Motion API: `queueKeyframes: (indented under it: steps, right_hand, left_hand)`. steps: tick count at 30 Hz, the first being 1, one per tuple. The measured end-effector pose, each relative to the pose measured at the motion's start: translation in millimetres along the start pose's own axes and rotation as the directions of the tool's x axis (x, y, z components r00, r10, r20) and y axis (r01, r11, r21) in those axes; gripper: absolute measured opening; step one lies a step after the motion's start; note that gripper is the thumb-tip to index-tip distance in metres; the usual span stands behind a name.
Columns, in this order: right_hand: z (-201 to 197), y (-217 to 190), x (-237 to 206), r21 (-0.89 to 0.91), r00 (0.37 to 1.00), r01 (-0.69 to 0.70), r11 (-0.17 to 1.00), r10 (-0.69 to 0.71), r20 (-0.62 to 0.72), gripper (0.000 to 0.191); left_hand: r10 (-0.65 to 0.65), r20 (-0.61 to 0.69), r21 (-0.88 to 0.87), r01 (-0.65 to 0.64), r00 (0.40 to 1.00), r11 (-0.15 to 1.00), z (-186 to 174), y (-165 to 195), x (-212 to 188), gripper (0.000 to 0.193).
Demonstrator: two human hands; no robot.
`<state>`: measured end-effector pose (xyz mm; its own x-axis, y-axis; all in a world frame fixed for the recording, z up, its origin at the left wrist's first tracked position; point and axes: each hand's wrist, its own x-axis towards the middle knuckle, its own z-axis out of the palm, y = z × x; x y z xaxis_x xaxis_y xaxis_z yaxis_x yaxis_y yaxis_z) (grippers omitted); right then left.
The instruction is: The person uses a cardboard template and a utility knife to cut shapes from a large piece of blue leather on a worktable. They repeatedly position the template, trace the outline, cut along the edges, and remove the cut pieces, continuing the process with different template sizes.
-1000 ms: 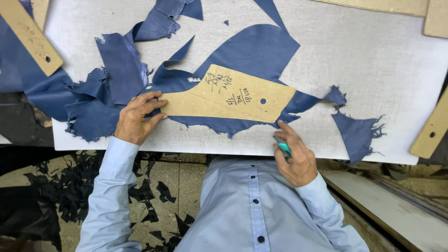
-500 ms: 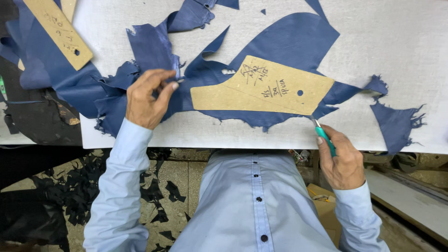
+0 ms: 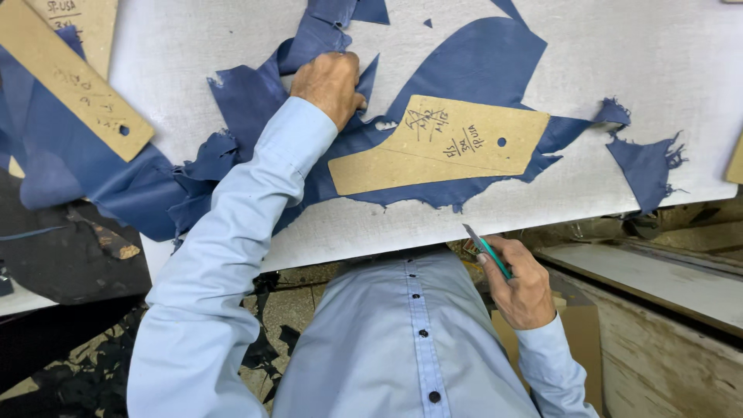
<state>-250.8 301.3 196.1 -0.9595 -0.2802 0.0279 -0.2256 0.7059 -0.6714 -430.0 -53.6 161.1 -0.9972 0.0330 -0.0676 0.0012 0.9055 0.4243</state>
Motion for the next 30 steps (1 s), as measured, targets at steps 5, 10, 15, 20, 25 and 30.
queueKeyframes:
  steps: [5, 10, 15, 20, 25, 30]
  right_hand:
    - [-5.6, 1.9, 3.8, -0.006, 0.995, 0.084, 0.996, -0.085, -0.047, 0.024]
    - [-15.3, 5.8, 16.6, -0.004, 0.983, 0.175, 0.985, -0.175, -0.056, 0.029]
    - [-23.3, 11.2, 33.2, -0.019, 0.97, 0.241, 0.97, -0.242, -0.03, 0.028]
    - [-9.9, 3.0, 72.9, -0.089, 0.843, 0.538, 0.838, -0.533, 0.079, 0.031]
    - [42.9, -29.2, 112.8, -0.146, 0.659, 0.752, 0.642, -0.739, 0.141, 0.036]
    - [84.7, -58.0, 120.7, -0.138, 0.58, 0.814, 0.565, -0.803, 0.135, 0.036]
  left_hand:
    - [0.022, 0.101, 0.028, -0.025, 0.995, 0.999, 1.1, -1.2, 9.8, 0.012]
    - [0.169, -0.309, 0.253, -0.09, 0.936, 0.963, -25.5, -9.4, -20.0, 0.023]
    - [0.253, -0.512, 0.283, -0.117, 0.821, 0.952, -23.0, 8.6, -113.5, 0.03]
    - [0.116, 0.026, 0.001, -0.116, 0.993, 0.993, -2.5, 14.6, -126.5, 0.028]
    - [0.016, 0.282, -0.118, 0.018, 0.959, 0.993, -18.6, 10.7, -97.3, 0.03]
    - [-0.071, 0.481, 0.039, 0.06, 0.874, 0.997, -23.9, 19.3, -69.5, 0.032]
